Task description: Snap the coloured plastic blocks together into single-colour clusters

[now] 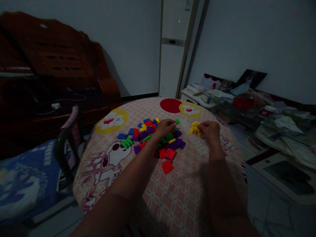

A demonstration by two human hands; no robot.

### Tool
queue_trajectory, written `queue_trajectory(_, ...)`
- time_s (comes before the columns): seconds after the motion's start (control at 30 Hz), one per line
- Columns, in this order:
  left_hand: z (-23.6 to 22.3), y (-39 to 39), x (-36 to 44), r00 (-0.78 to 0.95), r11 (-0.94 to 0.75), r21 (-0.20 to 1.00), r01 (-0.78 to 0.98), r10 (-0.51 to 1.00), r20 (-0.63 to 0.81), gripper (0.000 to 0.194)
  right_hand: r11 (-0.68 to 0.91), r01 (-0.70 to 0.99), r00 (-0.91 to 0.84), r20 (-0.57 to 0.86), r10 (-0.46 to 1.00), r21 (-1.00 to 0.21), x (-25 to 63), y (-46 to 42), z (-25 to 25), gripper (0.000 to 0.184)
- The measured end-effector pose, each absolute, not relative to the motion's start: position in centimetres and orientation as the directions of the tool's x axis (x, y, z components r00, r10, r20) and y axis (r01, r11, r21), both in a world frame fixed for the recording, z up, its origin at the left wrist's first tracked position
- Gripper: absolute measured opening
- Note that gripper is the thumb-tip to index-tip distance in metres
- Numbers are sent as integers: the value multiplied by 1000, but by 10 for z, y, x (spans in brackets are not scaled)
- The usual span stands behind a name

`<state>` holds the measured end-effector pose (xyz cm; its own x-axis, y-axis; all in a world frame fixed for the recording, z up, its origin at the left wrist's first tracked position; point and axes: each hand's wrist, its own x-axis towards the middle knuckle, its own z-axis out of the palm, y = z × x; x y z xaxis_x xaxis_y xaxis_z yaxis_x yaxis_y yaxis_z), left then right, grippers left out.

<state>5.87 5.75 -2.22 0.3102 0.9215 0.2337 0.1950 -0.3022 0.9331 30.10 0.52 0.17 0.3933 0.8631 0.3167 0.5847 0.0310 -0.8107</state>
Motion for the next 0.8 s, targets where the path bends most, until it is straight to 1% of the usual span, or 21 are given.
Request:
queue_trajectory(0.1, -23, 59, 56, 322, -312, 922, 230, 918, 231, 21, -139, 708, 445, 284, 850, -693, 315, 5, 0, 15)
queue_trajectory(0.2, -22, 57, 54, 313, -345, 889, 302, 916, 250, 20, -244, 825, 415, 253, 874, -510, 316, 5, 1, 12)
queue_trajectory(0.3, -19, 56, 49, 261, -373, 834, 407, 922, 285, 20, -287, 889, 380, 228, 896, -357, 310, 5, 0, 12)
queue_trajectory(0.37, -16, 57, 44, 217, -380, 784, 491, 925, 312, 23, -286, 912, 359, 234, 904, -295, 306, 5, -3, 13)
queue_trajectory(0.47, -16, 59, 37, 133, -375, 679, 631, 915, 381, 30, -285, 934, 334, 241, 911, -218, 302, 3, -9, 15)
queue_trajectory(0.57, -20, 64, 35, 106, -382, 575, 723, 884, 454, 39, -301, 935, 339, 225, 914, -186, 298, 2, -10, 17)
queue_trajectory(0.63, -24, 68, 38, 164, -424, 518, 743, 866, 473, 46, -310, 930, 352, 236, 906, -196, 297, 0, -7, 21)
queue_trajectory(0.7, -28, 72, 44, 258, -468, 457, 756, 855, 449, 52, -314, 920, 372, 278, 886, -234, 296, -1, -1, 24)
queue_trajectory(0.8, -33, 75, 53, 358, -468, 356, 809, 873, 332, 54, -310, 896, 418, 365, 832, -319, 298, -1, 5, 26)
